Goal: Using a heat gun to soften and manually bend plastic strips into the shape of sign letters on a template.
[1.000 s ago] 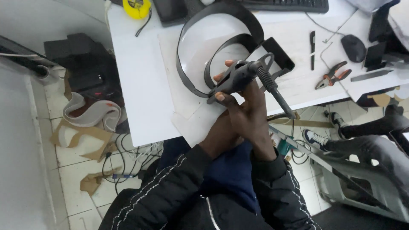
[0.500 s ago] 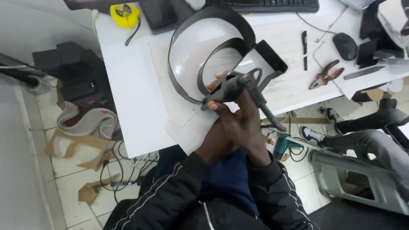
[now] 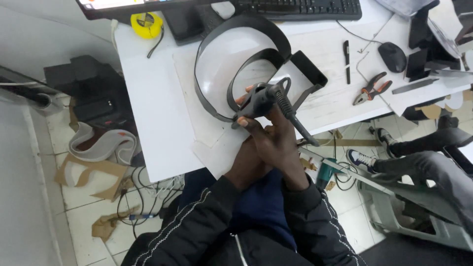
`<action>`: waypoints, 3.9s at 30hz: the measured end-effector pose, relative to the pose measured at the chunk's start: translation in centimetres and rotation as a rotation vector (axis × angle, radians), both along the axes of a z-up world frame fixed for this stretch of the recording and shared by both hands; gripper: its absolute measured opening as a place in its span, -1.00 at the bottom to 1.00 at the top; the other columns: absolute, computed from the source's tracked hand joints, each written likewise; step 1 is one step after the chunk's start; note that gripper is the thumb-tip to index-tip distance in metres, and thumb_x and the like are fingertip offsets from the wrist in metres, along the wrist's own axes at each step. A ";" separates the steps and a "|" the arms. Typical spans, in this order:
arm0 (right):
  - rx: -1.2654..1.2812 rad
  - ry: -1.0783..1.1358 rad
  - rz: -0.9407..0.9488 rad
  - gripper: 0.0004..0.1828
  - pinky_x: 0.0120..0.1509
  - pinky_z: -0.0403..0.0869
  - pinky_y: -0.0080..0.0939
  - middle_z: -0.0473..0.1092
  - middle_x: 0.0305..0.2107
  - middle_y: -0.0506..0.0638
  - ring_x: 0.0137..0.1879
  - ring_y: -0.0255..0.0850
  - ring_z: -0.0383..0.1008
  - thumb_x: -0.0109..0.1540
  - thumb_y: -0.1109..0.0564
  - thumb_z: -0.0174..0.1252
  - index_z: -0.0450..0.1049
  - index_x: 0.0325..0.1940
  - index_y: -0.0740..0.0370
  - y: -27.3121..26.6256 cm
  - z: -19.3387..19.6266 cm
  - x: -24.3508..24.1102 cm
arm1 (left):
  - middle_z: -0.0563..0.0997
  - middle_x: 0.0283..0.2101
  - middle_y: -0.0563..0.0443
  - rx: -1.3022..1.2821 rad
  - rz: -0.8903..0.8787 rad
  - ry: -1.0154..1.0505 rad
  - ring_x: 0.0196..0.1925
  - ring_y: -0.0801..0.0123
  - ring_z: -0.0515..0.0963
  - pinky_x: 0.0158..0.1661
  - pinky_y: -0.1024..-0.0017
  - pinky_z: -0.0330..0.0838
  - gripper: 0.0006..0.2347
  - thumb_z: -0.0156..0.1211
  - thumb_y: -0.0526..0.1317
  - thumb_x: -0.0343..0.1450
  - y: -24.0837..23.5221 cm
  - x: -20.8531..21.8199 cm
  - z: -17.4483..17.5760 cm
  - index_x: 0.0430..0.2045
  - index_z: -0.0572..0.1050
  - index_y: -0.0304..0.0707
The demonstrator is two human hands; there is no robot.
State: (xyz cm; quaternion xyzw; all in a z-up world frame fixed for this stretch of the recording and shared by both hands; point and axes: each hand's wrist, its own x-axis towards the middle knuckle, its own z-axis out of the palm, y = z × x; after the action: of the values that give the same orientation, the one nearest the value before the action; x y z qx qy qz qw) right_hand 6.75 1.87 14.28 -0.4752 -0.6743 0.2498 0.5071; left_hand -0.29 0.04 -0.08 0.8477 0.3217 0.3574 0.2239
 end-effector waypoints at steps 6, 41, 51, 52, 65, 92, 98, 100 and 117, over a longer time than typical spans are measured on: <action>-0.001 0.040 0.027 -0.54 0.32 0.68 0.20 0.62 0.14 0.21 0.29 0.15 0.70 0.41 0.23 0.42 0.52 0.37 0.31 0.0 -0.9 0.0 | 0.56 -0.46 0.00 0.038 0.051 0.034 -0.40 0.17 0.56 -0.30 0.25 0.52 -0.91 0.34 -0.42 0.49 -0.2 -0.4 0.1 -0.39 0.62 -0.23; -0.144 0.066 0.001 -0.42 0.46 0.50 0.54 0.65 0.09 0.32 0.28 0.36 0.68 0.37 0.24 0.37 0.44 0.49 0.31 -0.5 0.2 0.1 | 0.58 -0.44 -0.03 0.219 -0.015 -0.020 -0.39 0.17 0.58 -0.30 0.25 0.54 -0.94 0.33 -0.43 0.49 0.3 -0.5 -0.6 -0.34 0.63 -0.25; -0.112 0.067 -0.002 -0.45 0.41 0.52 0.55 0.66 0.07 0.33 0.28 0.43 0.66 0.36 0.24 0.40 0.49 0.44 0.27 -0.2 0.4 -0.1 | 0.58 -0.43 -0.04 0.212 -0.003 -0.032 -0.38 0.16 0.58 -0.30 0.25 0.55 -0.94 0.33 -0.43 0.49 0.4 -0.6 -0.4 -0.33 0.63 -0.26; -0.117 0.066 0.000 -0.47 0.42 0.51 0.56 0.66 0.06 0.35 0.28 0.45 0.66 0.36 0.23 0.40 0.49 0.42 0.26 -0.3 0.6 -0.1 | 0.58 -0.43 -0.04 0.212 -0.008 -0.036 -0.38 0.16 0.59 -0.30 0.25 0.55 -0.94 0.33 -0.43 0.49 0.4 -0.8 -0.4 -0.33 0.63 -0.26; -0.184 0.058 -0.028 -0.48 0.46 0.49 0.56 0.66 0.10 0.33 0.31 0.45 0.65 0.37 0.15 0.42 0.48 0.40 0.22 -0.3 0.6 0.0 | 0.59 -0.42 -0.05 0.195 -0.023 -0.062 -0.38 0.16 0.59 -0.31 0.25 0.55 -0.94 0.33 -0.44 0.49 0.3 -1.2 -0.1 -0.31 0.64 -0.27; -0.070 0.043 0.015 -0.46 0.43 0.57 0.42 0.67 0.08 0.24 0.28 0.33 0.69 0.39 0.11 0.41 0.49 0.44 0.22 0.2 -1.4 0.9 | 0.61 -0.41 -0.07 0.143 0.039 -0.076 -0.37 0.15 0.61 -0.31 0.26 0.57 -0.94 0.32 -0.44 0.49 0.5 -1.1 0.4 -0.27 0.65 -0.28; -0.101 0.063 0.044 -0.43 0.44 0.54 0.55 0.64 0.13 0.33 0.31 0.42 0.65 0.39 0.09 0.40 0.46 0.44 0.32 0.0 -1.4 0.6 | 0.61 -0.40 -0.07 0.155 0.043 -0.102 -0.37 0.15 0.61 -0.31 0.26 0.57 -0.94 0.32 -0.44 0.49 0.5 -1.2 0.4 -0.26 0.65 -0.29; -0.101 0.046 0.037 -0.47 0.46 0.53 0.52 0.64 0.14 0.30 0.32 0.40 0.65 0.40 0.08 0.39 0.49 0.42 0.30 0.0 -0.8 0.5 | 0.61 -0.40 -0.07 0.153 0.050 -0.108 -0.37 0.15 0.62 -0.31 0.26 0.57 -0.93 0.32 -0.44 0.49 0.7 -1.1 0.5 -0.26 0.65 -0.29; -0.123 0.094 0.023 -0.39 0.46 0.57 0.47 0.64 0.13 0.26 0.29 0.32 0.68 0.39 0.15 0.41 0.43 0.52 0.26 -0.3 -0.5 0.5 | 0.62 -0.39 -0.08 0.122 0.063 -0.108 -0.36 0.15 0.63 -0.32 0.26 0.58 -0.93 0.32 -0.45 0.49 0.5 -1.3 0.7 -0.24 0.66 -0.30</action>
State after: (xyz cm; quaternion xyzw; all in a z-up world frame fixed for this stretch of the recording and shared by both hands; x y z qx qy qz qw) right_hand 7.26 1.52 13.80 -0.4854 -0.6386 0.3187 0.5049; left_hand -1.57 0.54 0.63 0.8288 0.3132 0.4283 0.1773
